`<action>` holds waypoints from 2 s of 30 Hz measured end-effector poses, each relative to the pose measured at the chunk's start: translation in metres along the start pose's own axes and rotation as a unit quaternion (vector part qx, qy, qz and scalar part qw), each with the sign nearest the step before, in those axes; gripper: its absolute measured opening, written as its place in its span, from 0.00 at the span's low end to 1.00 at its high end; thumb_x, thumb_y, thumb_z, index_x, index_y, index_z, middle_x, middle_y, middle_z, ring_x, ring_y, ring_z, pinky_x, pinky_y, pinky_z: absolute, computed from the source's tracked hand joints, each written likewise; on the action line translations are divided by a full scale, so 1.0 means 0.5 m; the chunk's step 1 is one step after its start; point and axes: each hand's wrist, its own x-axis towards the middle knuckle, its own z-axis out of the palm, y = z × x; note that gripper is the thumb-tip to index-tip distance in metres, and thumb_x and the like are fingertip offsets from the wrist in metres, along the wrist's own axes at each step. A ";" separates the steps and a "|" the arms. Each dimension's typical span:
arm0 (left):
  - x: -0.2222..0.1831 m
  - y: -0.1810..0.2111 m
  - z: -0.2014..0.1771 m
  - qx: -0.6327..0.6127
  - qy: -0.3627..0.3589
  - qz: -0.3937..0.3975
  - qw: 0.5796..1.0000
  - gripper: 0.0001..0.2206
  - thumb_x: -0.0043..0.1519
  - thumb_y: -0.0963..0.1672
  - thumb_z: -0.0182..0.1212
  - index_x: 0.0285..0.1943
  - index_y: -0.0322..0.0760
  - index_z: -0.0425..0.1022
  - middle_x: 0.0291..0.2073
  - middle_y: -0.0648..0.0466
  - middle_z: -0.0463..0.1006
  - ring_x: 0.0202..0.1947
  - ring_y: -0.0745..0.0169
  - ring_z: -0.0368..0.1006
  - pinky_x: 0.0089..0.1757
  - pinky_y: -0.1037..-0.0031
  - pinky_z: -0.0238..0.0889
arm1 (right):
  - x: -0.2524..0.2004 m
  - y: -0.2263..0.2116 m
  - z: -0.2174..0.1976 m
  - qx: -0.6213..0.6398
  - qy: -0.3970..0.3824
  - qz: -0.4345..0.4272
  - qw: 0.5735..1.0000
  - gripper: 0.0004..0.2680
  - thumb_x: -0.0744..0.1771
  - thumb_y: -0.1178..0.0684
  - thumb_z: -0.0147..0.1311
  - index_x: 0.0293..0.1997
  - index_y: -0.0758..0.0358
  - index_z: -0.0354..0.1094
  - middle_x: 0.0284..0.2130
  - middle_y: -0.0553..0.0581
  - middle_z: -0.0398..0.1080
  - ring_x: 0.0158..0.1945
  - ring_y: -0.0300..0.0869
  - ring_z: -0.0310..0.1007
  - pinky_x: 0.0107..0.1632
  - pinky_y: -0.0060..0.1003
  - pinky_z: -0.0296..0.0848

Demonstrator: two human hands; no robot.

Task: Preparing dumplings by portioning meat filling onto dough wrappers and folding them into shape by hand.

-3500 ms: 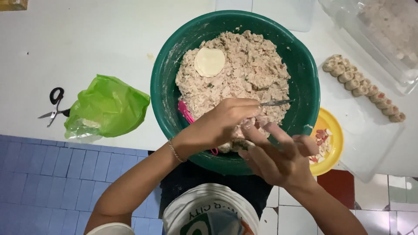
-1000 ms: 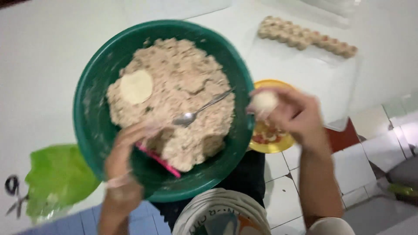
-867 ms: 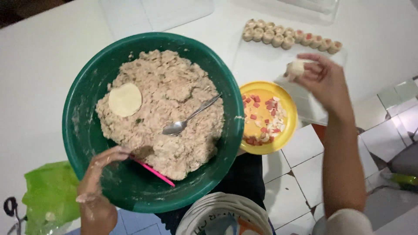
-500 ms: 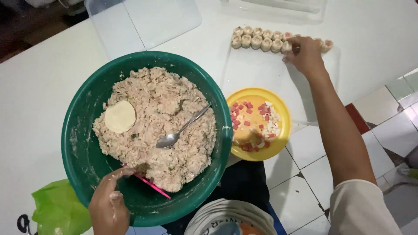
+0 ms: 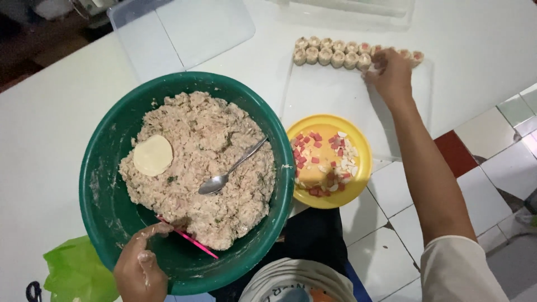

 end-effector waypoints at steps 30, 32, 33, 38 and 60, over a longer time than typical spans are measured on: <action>-0.020 -0.044 0.020 0.010 0.038 -0.024 0.999 0.34 0.70 0.56 0.24 0.45 0.37 0.81 0.38 0.50 0.82 0.36 0.49 0.76 0.37 0.62 0.64 | -0.021 -0.034 0.009 0.078 0.019 -0.073 0.994 0.09 0.64 0.71 0.43 0.40 0.64 0.63 0.33 0.52 0.67 0.37 0.39 0.64 0.43 0.34 0.63; -0.017 -0.019 0.014 0.002 0.046 -0.023 0.999 0.32 0.71 0.56 0.26 0.44 0.39 0.82 0.39 0.52 0.82 0.36 0.52 0.76 0.38 0.64 0.63 | -0.037 -0.036 0.000 0.090 0.062 -0.020 0.994 0.11 0.65 0.68 0.49 0.51 0.65 0.64 0.42 0.56 0.70 0.44 0.42 0.69 0.48 0.35 0.68; -0.016 -0.007 0.010 -0.005 0.054 -0.023 0.998 0.30 0.72 0.55 0.29 0.44 0.40 0.82 0.41 0.53 0.83 0.36 0.55 0.76 0.38 0.66 0.62 | -0.044 -0.038 -0.006 0.101 0.104 0.034 0.989 0.17 0.66 0.65 0.55 0.63 0.67 0.65 0.51 0.61 0.73 0.51 0.44 0.74 0.53 0.36 0.72; 0.000 -0.003 0.013 0.040 0.046 -0.037 0.997 0.16 0.69 0.51 0.49 0.41 0.43 0.80 0.32 0.55 0.80 0.32 0.56 0.75 0.32 0.67 0.59 | -0.224 -0.253 -0.080 0.187 0.156 -0.012 0.970 0.05 0.66 0.62 0.64 0.43 0.63 0.73 0.36 0.53 0.77 0.38 0.39 0.77 0.40 0.31 0.77; 0.164 -0.143 0.073 0.148 -0.052 0.165 0.974 0.18 0.56 0.49 0.70 0.49 0.38 0.73 0.51 0.45 0.70 0.59 0.38 0.63 0.52 0.48 0.60 | -0.377 -0.580 0.122 -0.270 -0.036 -0.446 0.853 0.05 0.67 0.47 0.58 0.38 0.52 0.76 0.35 0.51 0.61 0.45 0.46 0.57 0.41 0.40 0.57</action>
